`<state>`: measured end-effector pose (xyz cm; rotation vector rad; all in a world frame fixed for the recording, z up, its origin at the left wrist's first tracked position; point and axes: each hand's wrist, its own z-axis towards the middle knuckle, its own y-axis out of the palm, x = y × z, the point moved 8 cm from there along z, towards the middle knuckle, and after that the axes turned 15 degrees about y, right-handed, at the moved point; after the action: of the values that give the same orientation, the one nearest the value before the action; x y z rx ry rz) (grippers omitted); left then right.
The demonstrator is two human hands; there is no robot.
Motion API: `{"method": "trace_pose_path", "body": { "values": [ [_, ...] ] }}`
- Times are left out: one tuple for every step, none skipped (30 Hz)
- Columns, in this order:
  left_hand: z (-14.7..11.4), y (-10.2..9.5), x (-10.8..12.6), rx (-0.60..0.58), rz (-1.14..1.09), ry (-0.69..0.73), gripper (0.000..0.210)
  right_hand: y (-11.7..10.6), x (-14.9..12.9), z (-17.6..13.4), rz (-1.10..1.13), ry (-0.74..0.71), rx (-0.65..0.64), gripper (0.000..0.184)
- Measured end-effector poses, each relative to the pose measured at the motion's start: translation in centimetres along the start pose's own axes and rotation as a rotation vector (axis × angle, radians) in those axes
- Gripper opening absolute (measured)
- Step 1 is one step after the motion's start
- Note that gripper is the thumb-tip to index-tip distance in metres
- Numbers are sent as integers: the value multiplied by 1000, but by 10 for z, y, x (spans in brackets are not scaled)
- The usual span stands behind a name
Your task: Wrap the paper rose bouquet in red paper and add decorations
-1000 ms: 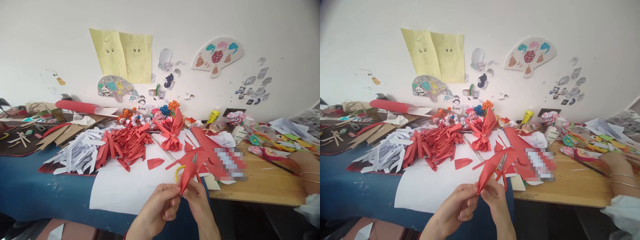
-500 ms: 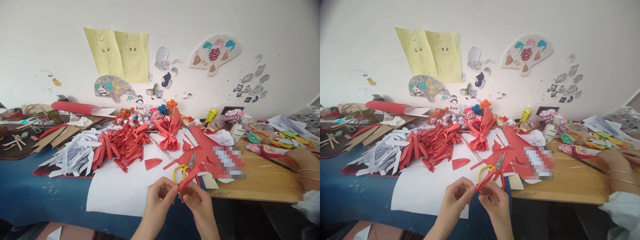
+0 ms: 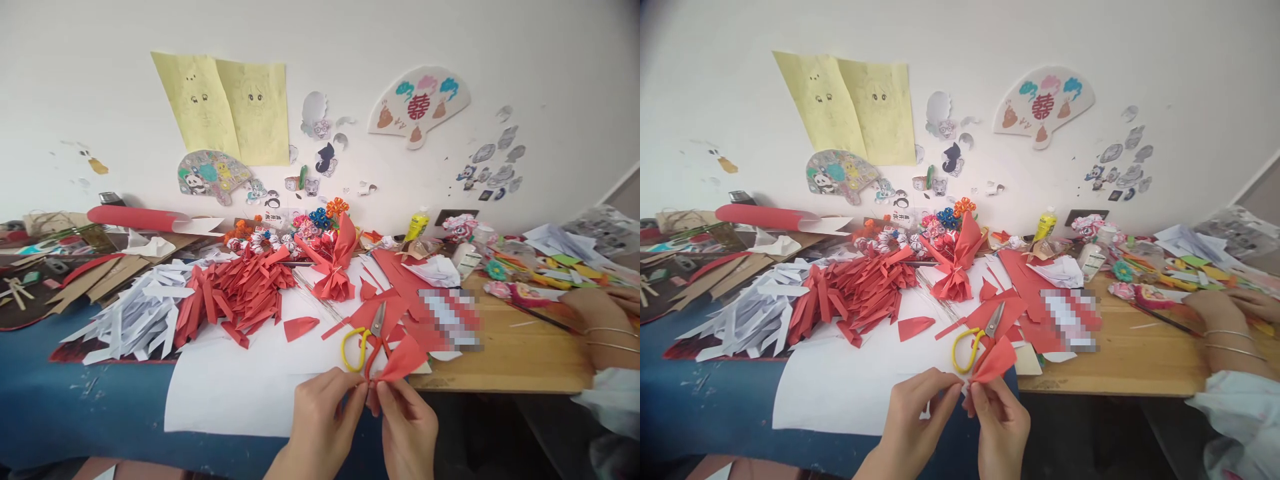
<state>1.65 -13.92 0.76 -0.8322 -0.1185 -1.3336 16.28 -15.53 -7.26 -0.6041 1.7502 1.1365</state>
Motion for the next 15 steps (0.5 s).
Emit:
{"method": "trace_pose_path", "body": {
  "values": [
    [3, 3, -3, -43, 71, 19, 16, -6, -2, 2, 37, -10, 39, 25],
    [5, 7, -7, -87, 144, 27, 16, -13, -5, 4, 64, -18, 71, 27],
    [7, 11, -13, -131, 215, 32, 16, -19, -7, 6, 82, -27, 95, 28],
    [8, 16, -19, -171, 283, 38, 17, -25, -10, 9, 91, -32, 112, 30],
    [8, 20, -25, -204, 341, 41, 19, -30, -12, 11, 93, -32, 124, 31],
    [7, 24, -31, -228, 386, 45, 19, -35, -13, 14, 92, -28, 130, 32],
    [7, 28, -36, -247, 417, 46, 20, -40, -14, 17, 90, -25, 135, 33],
    [6, 30, -41, -259, 435, 44, 19, -44, -13, 21, 84, -16, 134, 34],
    [5, 32, -44, -266, 443, 42, 19, -48, -12, 24, 77, -8, 131, 35],
    [6, 32, -46, -266, 443, 41, 18, -50, -10, 27, 68, 0, 124, 35],
    [8, 29, -45, -251, 436, 44, 18, -52, -7, 31, 55, 14, 107, 35],
    [12, 22, -41, -215, 417, 46, 18, -53, -4, 35, 45, 22, 95, 34],
    [16, 13, -35, -162, 379, 50, 18, -52, -1, 39, 29, 34, 78, 35],
    [21, 2, -26, -100, 327, 59, 18, -52, 2, 44, 12, 42, 65, 35],
    [24, -13, -16, -23, 256, 68, 19, -50, 4, 48, -2, 47, 57, 36]
  ]
}}
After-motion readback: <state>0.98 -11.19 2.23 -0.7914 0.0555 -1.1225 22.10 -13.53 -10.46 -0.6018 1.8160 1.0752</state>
